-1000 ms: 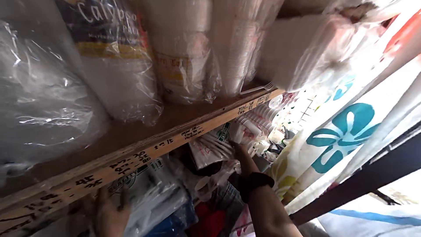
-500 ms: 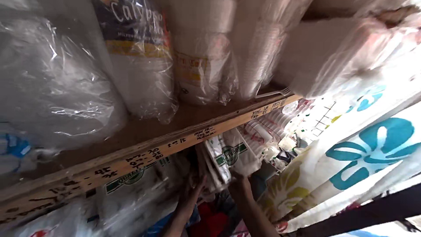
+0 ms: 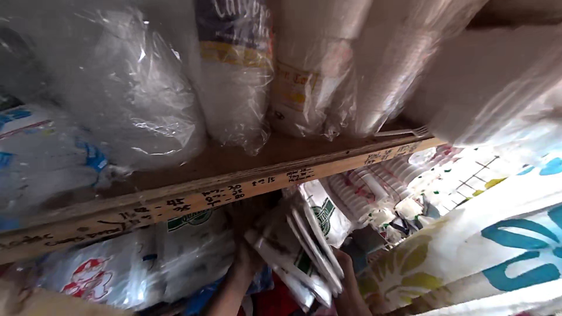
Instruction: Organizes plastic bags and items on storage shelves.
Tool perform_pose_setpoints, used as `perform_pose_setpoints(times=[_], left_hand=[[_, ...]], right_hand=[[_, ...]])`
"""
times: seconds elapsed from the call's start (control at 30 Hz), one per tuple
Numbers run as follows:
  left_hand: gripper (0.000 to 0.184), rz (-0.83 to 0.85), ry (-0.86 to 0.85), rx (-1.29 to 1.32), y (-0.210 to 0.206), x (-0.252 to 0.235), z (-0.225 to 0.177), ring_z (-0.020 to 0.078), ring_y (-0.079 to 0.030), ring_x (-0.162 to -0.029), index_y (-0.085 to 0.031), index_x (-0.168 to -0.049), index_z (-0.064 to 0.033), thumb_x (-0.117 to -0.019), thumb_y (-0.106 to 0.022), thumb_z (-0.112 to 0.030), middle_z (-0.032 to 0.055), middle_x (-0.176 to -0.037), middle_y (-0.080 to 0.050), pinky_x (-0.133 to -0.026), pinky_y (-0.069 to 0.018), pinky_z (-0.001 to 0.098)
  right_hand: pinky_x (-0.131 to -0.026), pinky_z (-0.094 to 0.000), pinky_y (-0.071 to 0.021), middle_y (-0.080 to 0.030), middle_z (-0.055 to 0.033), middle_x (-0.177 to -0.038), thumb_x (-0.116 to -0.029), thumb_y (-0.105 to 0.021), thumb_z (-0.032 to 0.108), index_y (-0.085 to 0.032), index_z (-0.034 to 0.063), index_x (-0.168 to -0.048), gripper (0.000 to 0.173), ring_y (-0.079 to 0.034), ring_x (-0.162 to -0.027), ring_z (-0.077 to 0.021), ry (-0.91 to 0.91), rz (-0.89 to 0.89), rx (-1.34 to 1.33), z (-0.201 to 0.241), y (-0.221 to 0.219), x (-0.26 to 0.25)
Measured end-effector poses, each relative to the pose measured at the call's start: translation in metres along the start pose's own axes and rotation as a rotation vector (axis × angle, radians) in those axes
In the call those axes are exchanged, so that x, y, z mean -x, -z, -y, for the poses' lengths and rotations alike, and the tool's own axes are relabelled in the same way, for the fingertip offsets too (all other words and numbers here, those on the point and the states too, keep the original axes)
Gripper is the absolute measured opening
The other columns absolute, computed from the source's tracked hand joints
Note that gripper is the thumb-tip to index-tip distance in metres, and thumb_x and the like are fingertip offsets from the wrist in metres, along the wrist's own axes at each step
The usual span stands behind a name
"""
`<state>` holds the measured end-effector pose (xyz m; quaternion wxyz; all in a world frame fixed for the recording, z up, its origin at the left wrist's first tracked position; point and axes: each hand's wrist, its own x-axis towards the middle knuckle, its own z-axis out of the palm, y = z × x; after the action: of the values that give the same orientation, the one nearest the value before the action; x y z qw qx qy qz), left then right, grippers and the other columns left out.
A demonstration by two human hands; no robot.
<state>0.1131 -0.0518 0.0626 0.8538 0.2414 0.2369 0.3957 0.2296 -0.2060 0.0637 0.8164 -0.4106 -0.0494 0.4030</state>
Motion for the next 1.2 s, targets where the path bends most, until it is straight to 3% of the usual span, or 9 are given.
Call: perform_pose_setpoints(times=[0.1,0.23,0.4,0.5,0.63,0.8,0.97,1.07,1.2], left_hand=[[0.029,0.047,-0.018,-0.307,-0.004,0.019,-0.014,0.0059,-0.059,-0.092,-0.054,-0.125,0.0075,-0.1088,-0.031,-0.002,0.0096,-0.104,-0.062,-0.085,-0.0492,0.0181],[0.036,0.208,-0.138,-0.514,0.022,0.029,-0.014,-0.003,-0.058,-0.108,-0.042,-0.141,0.0094,-0.1069,-0.034,-0.002,0.0053,-0.122,-0.062,-0.095,-0.0481,0.0139],[0.026,0.196,0.101,-0.604,0.026,0.089,-0.052,-0.0039,-0.067,-0.091,-0.058,-0.125,-0.0062,-0.0986,-0.057,-0.008,-0.0072,-0.103,-0.072,-0.082,-0.0563,0.0162],[0.029,0.163,0.193,-0.717,0.037,0.097,-0.049,-0.0026,-0.06,-0.083,-0.053,-0.123,0.0003,-0.0964,-0.059,-0.009,-0.0048,-0.094,-0.062,-0.078,-0.0522,0.0177],[0.038,0.431,-0.018,-0.3,0.071,0.109,-0.035,0.0004,-0.072,-0.094,-0.074,-0.112,-0.0268,-0.0895,-0.068,-0.057,-0.0101,-0.102,-0.077,-0.087,-0.0589,0.0229],[0.026,0.13,-0.226,-0.211,0.065,0.137,-0.034,-0.0017,-0.069,-0.082,-0.077,-0.09,-0.0262,-0.0987,-0.053,-0.018,-0.0104,-0.089,-0.075,-0.077,-0.058,0.019],[0.022,-0.089,-0.516,-0.296,0.09,0.141,-0.014,-0.0037,-0.069,-0.08,-0.078,-0.088,-0.0282,-0.0954,-0.058,-0.022,-0.0131,-0.086,-0.076,-0.076,-0.0578,0.0191],[0.016,-0.032,-0.455,-0.497,0.107,0.159,0.004,-0.0012,-0.07,-0.096,-0.072,-0.107,-0.0046,-0.0972,-0.067,-0.016,-0.006,-0.098,-0.076,-0.093,-0.057,0.0244],[0.051,-0.043,-0.626,-0.595,0.123,0.166,-0.003,0.0014,-0.066,-0.108,-0.056,-0.131,0.0024,-0.0921,-0.074,-0.025,-0.0028,-0.116,-0.071,-0.097,-0.0549,0.025]], right_hand=[[-0.065,-0.0191,-0.0586,-0.07,0.0026,-0.078,-0.1059,-0.032,0.009,-0.062,0.008,-0.097,0.032,-0.068,-0.072,-0.0009,0.144,-0.045,0.272,-0.014,0.015,0.008],[-0.106,-0.0227,-0.0449,-0.055,-0.0129,-0.138,-0.1081,-0.036,0.01,-0.033,-0.01,-0.149,0.046,-0.054,-0.123,-0.003,0.136,0.033,0.749,-0.006,0.058,0.071],[-0.076,-0.0188,-0.0579,-0.072,0.0057,-0.087,-0.0958,-0.045,0.001,-0.059,0.0012,-0.113,0.022,-0.068,-0.08,0.002,0.085,0.239,0.697,0.025,0.019,-0.009],[-0.075,-0.0259,-0.061,-0.072,-0.0007,-0.092,-0.0824,-0.065,-0.001,-0.055,-0.0024,-0.126,0.045,-0.07,-0.081,-0.0054,0.022,0.281,0.907,0.04,-0.025,-0.013],[-0.08,-0.0235,-0.0611,-0.073,0.0054,-0.099,-0.0741,-0.074,0.011,-0.057,0.003,-0.128,0.057,-0.07,-0.087,-0.0012,0.143,0.612,1.063,0.054,-0.056,-0.021],[-0.103,-0.0254,-0.0518,-0.064,0.0042,-0.14,-0.0957,-0.055,0.059,-0.051,0.0105,-0.148,0.071,-0.061,-0.124,-0.0041,0.12,0.911,0.482,0.033,-0.076,-0.031],[-0.09,-0.0403,-0.0602,-0.076,0.0026,-0.111,-0.0653,-0.066,0.084,-0.076,0.0292,-0.115,0.075,-0.072,-0.105,-0.014,-0.325,0.685,-0.066,-0.048,-0.038,0.034],[-0.089,-0.0413,-0.0614,-0.074,-0.0034,-0.111,-0.0925,-0.073,0.036,-0.05,0.0149,-0.133,0.051,-0.072,-0.101,-0.0177,-0.242,0.536,0.217,-0.074,-0.02,0.064],[-0.077,-0.0354,-0.0649,-0.075,-0.0067,-0.098,-0.0804,-0.072,-0.011,-0.044,-0.0024,-0.135,0.061,-0.074,-0.083,-0.0148,-0.031,0.316,0.591,-0.069,-0.036,0.056]])
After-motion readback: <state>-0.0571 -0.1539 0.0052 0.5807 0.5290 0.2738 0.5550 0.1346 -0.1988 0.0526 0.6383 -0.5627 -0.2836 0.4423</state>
